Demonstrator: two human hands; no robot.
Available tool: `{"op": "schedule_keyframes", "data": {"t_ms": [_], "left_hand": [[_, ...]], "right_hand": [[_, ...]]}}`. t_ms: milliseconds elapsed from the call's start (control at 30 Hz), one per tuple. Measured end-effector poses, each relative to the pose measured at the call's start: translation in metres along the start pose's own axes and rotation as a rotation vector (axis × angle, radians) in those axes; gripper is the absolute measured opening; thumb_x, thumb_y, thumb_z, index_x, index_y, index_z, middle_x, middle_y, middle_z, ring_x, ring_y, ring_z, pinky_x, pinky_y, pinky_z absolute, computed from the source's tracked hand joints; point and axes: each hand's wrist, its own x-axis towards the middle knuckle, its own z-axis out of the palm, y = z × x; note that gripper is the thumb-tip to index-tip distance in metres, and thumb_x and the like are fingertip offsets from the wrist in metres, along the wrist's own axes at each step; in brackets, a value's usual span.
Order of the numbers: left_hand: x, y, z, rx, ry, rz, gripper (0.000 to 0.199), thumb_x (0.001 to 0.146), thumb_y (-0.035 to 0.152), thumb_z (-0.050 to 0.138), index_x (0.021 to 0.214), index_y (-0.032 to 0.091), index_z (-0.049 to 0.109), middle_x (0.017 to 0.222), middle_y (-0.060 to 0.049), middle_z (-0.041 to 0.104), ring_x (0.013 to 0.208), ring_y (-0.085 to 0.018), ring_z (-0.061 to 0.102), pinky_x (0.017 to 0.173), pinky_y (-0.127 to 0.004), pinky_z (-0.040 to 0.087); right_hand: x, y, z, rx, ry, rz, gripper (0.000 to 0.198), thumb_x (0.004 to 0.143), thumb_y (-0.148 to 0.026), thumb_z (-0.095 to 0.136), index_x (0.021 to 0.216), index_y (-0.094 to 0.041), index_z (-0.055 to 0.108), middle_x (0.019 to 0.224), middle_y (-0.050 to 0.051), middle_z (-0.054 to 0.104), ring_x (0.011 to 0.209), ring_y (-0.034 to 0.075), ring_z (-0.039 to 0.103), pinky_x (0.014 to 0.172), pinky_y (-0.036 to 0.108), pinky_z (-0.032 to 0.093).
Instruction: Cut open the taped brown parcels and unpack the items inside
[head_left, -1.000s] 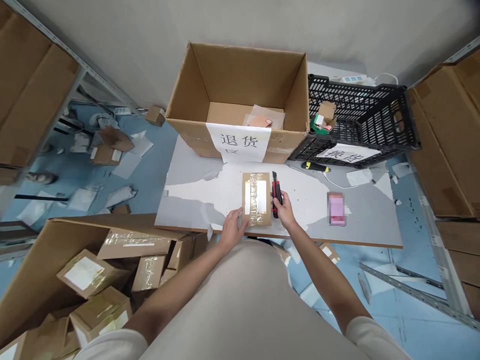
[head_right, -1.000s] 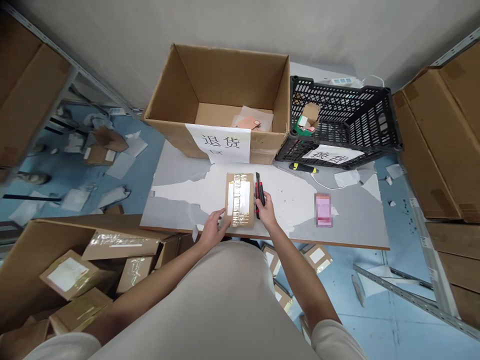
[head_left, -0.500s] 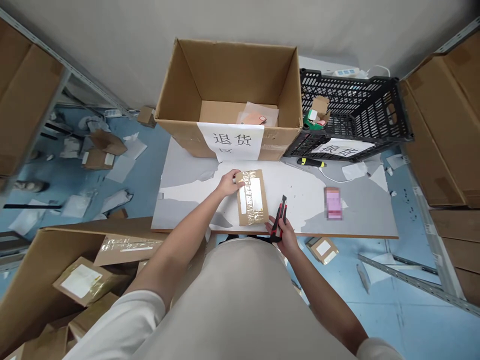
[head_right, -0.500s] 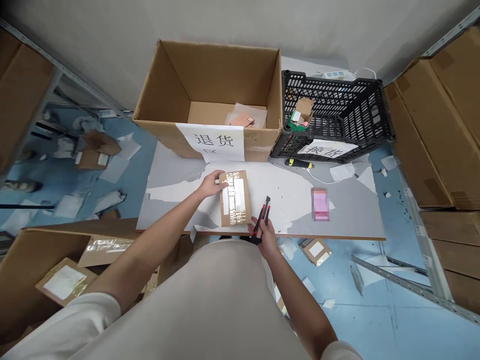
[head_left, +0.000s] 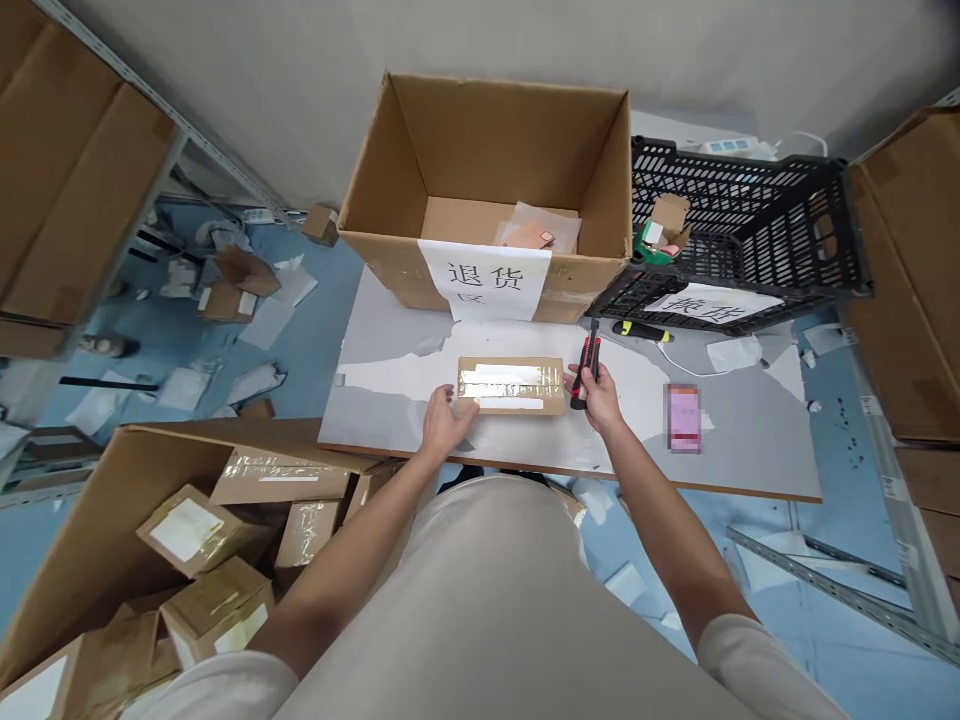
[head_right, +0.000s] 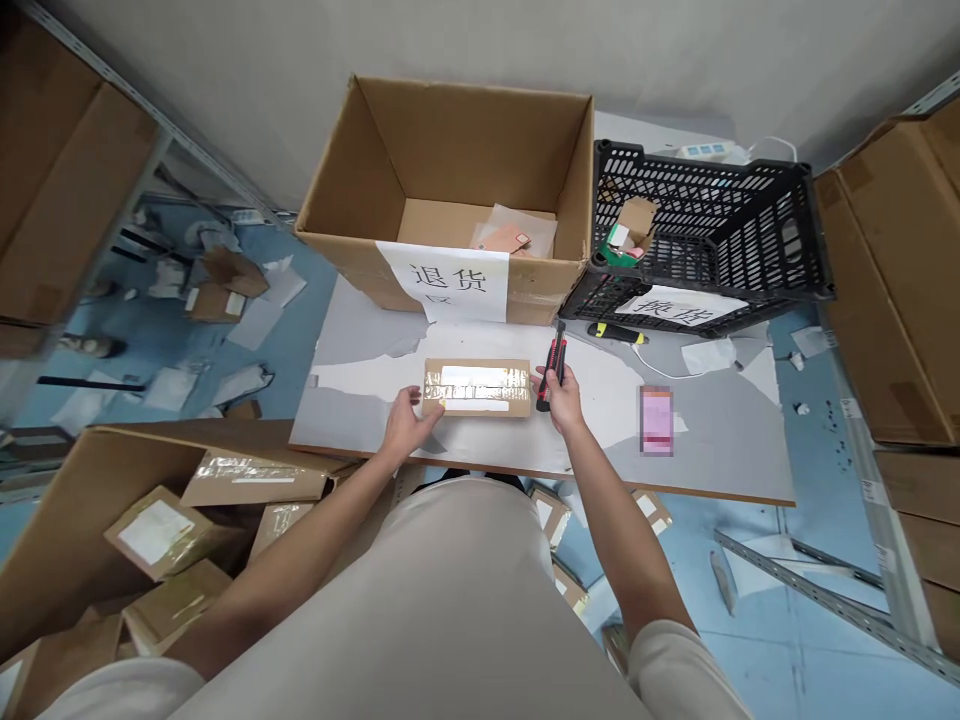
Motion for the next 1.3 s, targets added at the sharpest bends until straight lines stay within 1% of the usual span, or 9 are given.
{"op": "schedule_keyframes", "data": {"t_ms": [67,200,267,333,467,633,867,967,1300], "left_hand": [[0.01,0.007,-0.002,0.077,0.03,0.158,0.071,0.069,0.04,0.061,0.129,0.014,0.034,0.127,-0.018,0.045,0.12,-0.031,0.044,0.096,-0.046,0.04],[0.036,0.028,-0.005,0.284,-0.138,0.453,0.094,0.062,0.049,0.067,0.139,0.014,0.024,0.146,-0.021,0.022,0.135,-0.038,0.02,0.107,-0.053,0.021],[0.045,0.036,-0.002,0.375,-0.213,0.538,0.106,0.054,0.057,0.071,0.14,0.015,0.024,0.149,-0.021,0.018,0.136,-0.041,0.014,0.108,-0.056,0.011],[0.051,0.042,0.001,0.424,-0.258,0.587,0.115,0.046,0.06,0.073,0.14,0.015,0.026,0.147,-0.022,0.021,0.136,-0.042,0.015,0.108,-0.057,0.005],[0.053,0.043,0.006,0.473,-0.286,0.587,0.118,0.044,0.061,0.075,0.141,0.014,0.026,0.142,-0.022,0.031,0.133,-0.041,0.022,0.109,-0.056,0.005],[0.052,0.041,0.007,0.497,-0.28,0.579,0.116,0.046,0.06,0.074,0.142,0.015,0.024,0.141,-0.02,0.033,0.131,-0.04,0.025,0.109,-0.055,0.004],[0.055,0.037,0.009,0.389,-0.256,0.617,0.116,0.045,0.06,0.073,0.141,0.016,0.026,0.137,-0.02,0.037,0.128,-0.04,0.03,0.109,-0.056,0.003],[0.056,0.038,0.009,0.401,-0.257,0.613,0.116,0.044,0.058,0.073,0.141,0.015,0.027,0.138,-0.019,0.037,0.126,-0.039,0.031,0.11,-0.054,0.004],[0.054,0.041,0.01,0.438,-0.234,0.595,0.114,0.044,0.056,0.074,0.14,0.014,0.029,0.139,-0.019,0.035,0.122,-0.04,0.034,0.108,-0.054,0.012]], "right_hand": [[-0.012,-0.004,-0.017,-0.138,-0.028,-0.005,0.04,0.076,-0.042,0.061,0.109,-0.023,0.048,0.097,0.003,0.062,0.059,0.009,0.058,0.053,0.026,0.051],[-0.049,-0.004,-0.056,-0.315,-0.191,0.072,0.064,0.075,-0.036,0.062,0.133,-0.029,0.034,0.094,0.0,0.06,0.049,0.007,0.049,0.041,0.023,0.043],[-0.063,-0.002,-0.067,-0.332,-0.261,0.099,0.071,0.076,-0.033,0.061,0.138,-0.031,0.029,0.099,0.002,0.059,0.051,0.007,0.05,0.043,0.024,0.044],[-0.07,0.001,-0.072,-0.344,-0.301,0.104,0.072,0.077,-0.033,0.06,0.141,-0.03,0.026,0.104,0.005,0.06,0.054,0.009,0.052,0.046,0.026,0.046],[-0.069,0.002,-0.068,-0.333,-0.32,0.107,0.074,0.079,-0.036,0.06,0.143,-0.03,0.025,0.107,0.007,0.062,0.055,0.01,0.053,0.046,0.026,0.046],[-0.062,0.001,-0.063,-0.281,-0.337,0.134,0.073,0.078,-0.04,0.061,0.142,-0.029,0.028,0.105,0.007,0.063,0.052,0.009,0.052,0.042,0.024,0.043],[-0.05,0.001,-0.065,-0.334,-0.309,0.144,0.074,0.077,-0.048,0.059,0.142,-0.025,0.031,0.078,0.0,0.061,0.042,0.008,0.049,0.033,0.02,0.038],[-0.047,-0.004,-0.064,-0.399,-0.342,0.132,0.072,0.078,-0.047,0.059,0.141,-0.025,0.032,0.067,-0.004,0.055,0.038,0.007,0.045,0.033,0.02,0.037],[-0.039,-0.026,-0.077,-0.567,-0.508,0.157,0.067,0.081,-0.042,0.056,0.141,-0.024,0.034,0.062,-0.003,0.055,0.037,0.007,0.042,0.034,0.02,0.036]]}}
